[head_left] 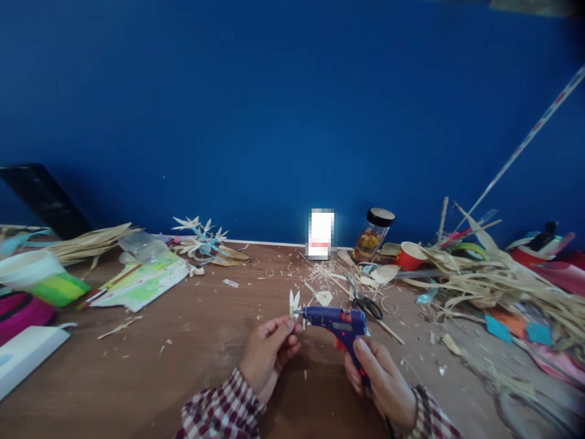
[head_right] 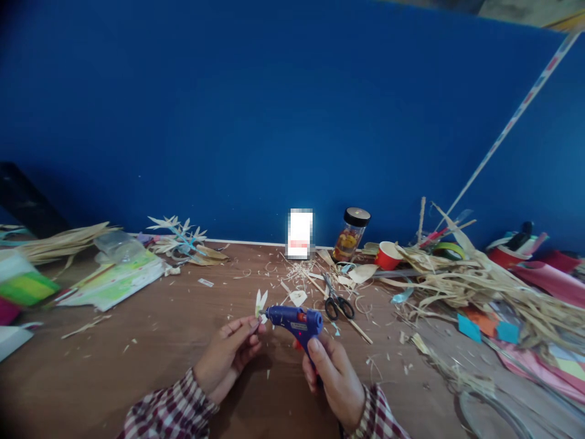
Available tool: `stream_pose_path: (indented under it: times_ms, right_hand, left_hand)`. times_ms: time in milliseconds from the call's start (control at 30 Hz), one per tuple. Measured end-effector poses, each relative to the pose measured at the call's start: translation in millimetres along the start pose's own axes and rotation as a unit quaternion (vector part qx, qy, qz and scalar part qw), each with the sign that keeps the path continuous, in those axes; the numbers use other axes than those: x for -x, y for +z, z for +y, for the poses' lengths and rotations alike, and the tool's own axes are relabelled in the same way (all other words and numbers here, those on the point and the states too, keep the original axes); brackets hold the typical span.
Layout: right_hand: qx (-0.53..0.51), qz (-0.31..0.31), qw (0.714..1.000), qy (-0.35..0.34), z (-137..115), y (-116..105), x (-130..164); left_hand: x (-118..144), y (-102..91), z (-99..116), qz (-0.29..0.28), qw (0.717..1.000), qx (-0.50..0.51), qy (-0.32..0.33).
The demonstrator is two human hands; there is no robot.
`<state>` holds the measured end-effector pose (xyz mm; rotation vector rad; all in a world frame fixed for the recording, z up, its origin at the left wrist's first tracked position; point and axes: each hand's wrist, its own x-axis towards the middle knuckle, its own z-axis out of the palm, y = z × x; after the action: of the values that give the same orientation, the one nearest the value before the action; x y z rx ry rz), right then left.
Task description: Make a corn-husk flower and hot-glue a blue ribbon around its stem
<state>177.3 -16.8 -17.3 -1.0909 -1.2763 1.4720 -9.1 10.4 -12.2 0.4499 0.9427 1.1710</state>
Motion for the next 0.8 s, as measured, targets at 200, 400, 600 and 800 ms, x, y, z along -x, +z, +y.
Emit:
stream_pose_path:
  times_ms: [200,400,600,800]
  right_hand:
    - [0.012,0.001,1.0,0.001,1.4,-0.1,0.3]
    - [-0.004,0.009,1.0,-0.012,0.1,1.2,1.1]
    - [0.054,0.0,0.998,-0.022,-1.5,1.0,0.6]
    - [0.098,-0.007,0.995,-0.021,-5.9,2.1,1.8]
  left_hand:
    - [0.3,0.5,0.7,0.002,1.0,-0.006,0.003]
    - [0.5,1.1,-2.1,0.026,0.997,-0.061,0.039]
    - [-0.3,-2.1,-5.2,0.041,0.994,-0.086,0.05]
    - [-1.5,-2.6,-6.3,0.043,0.993,-0.091,0.052]
